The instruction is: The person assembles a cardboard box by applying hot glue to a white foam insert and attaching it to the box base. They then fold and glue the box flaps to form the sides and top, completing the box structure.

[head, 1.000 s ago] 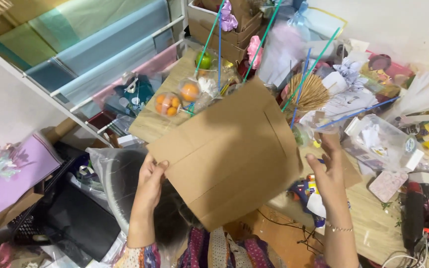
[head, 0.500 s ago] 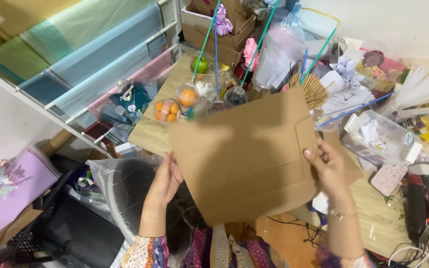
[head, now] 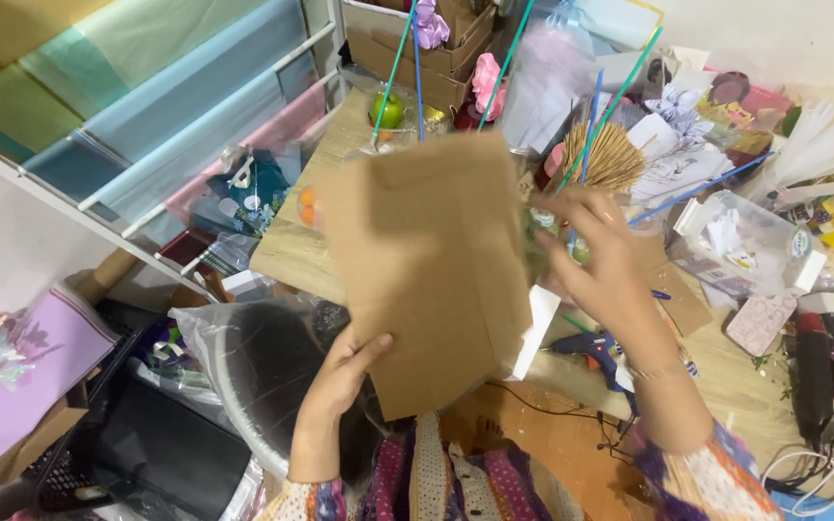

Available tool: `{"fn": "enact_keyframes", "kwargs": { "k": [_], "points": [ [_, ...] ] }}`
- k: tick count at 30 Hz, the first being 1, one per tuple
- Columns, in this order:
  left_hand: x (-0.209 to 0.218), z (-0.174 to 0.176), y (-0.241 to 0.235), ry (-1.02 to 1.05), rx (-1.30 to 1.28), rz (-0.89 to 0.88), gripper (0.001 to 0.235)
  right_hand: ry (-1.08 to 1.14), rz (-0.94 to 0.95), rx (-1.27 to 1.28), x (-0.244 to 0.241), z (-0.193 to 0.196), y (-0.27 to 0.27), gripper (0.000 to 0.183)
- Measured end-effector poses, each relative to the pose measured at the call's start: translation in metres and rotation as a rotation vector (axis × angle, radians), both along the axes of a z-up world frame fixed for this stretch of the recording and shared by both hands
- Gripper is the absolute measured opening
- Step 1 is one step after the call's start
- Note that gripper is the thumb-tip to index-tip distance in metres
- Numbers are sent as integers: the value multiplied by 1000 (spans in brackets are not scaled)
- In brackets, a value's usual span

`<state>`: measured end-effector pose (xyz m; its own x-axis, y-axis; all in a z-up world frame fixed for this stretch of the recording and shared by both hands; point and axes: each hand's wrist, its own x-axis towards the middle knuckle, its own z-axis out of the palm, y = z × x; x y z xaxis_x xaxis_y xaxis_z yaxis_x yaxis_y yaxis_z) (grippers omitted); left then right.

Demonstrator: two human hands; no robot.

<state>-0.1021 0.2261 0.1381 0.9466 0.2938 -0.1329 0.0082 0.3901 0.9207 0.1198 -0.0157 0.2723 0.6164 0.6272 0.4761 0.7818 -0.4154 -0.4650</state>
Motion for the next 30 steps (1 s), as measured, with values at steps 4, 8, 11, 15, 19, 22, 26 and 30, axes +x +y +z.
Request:
{"fn": "enact_keyframes", "kwargs": {
  "k": [4,8,11,15,19,22,26,30],
  "points": [
    [-19,-39,-7,-71,-158,213,53,439,-219,36,-24,-53,-58,20],
    [1,-37,-34,-113,-239,294,51,900,-103,-112,-86,-91,-62,23],
    [26,-34,-65,99,-603,344,49,1183,305,67,-112,-110,-39,44],
    [48,-23,-90,-101,-481,102,52,1210,-251,569,-106,-120,-27,69],
    [48,-126,-68,110,-432,250,48,1082,-181,737,-85,-126,-33,69],
    [61,-10,-36,29,-375,360,60,1120,-212,796,-74,-175,-53,71],
    [69,-66,5,104,-57,322,59,1080,-254,728,-77,-208,-55,74],
    [77,-61,28,374,438,239,95,1036,-302,726,-80,-257,-59,73]
  ]
}}
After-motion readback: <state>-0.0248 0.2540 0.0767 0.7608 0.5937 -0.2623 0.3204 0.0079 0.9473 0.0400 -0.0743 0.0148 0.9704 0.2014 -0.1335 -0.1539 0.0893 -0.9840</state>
